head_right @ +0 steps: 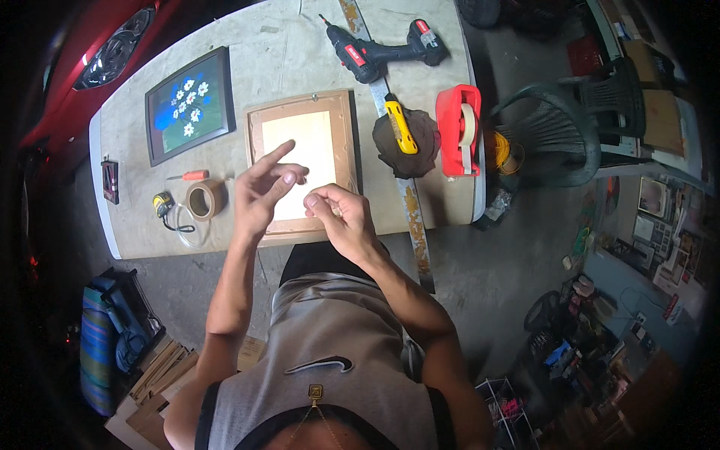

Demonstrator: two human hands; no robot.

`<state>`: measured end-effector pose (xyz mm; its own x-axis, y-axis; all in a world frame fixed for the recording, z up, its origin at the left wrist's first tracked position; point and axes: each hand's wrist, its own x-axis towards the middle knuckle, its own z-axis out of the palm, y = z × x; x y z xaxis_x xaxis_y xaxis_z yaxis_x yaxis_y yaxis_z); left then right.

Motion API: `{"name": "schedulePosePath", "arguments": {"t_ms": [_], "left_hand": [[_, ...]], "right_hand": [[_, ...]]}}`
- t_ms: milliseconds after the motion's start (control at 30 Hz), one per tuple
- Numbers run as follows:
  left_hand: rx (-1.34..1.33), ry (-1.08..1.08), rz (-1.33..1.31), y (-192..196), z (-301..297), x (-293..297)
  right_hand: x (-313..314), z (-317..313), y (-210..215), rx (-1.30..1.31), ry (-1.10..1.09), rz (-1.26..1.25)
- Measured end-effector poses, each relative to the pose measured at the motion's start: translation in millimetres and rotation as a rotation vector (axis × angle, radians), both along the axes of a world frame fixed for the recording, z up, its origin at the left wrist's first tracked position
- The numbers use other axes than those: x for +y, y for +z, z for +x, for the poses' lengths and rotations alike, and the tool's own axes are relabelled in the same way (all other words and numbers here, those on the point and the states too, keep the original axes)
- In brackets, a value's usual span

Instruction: The person uses a cordless drill to fasten screws into a wooden picture frame on a workbench. They then retrieve a spool of clear string, cut a length with a utility knife, and thread the string through the frame's hanging hardware to create a hanging loop.

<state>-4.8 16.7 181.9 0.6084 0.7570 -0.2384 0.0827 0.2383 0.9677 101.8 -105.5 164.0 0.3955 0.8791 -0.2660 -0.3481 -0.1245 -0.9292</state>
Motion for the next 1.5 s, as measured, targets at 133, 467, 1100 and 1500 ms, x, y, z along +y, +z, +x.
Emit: {"name": "schedulePosePath", "arguments": {"t_ms": [133, 467, 1100, 1500], "left_hand": [[-0.067, -0.171, -0.19, -15.6, 6.5, 34.3], [-0.005, -0.187, -0.207, -54.3, 12.1, 59.3], [0.185, -0.133, -0.217, -148.2, 39.3, 105.8], [0.393, -1.004, 1.23, -171.4, 94.6, 177.6]], "right_hand": [[13.8, 4.2, -5.3, -0.022, 0.093, -0.131], [44.0, 9.3, -20.1, -0.001, 0.043, -0.236], [91.6, 31.3, -94.8, -0.257, -0.046, -0.481], [126.7, 86.6, -158.3, -0.437, 0.055, -0.581]]}}
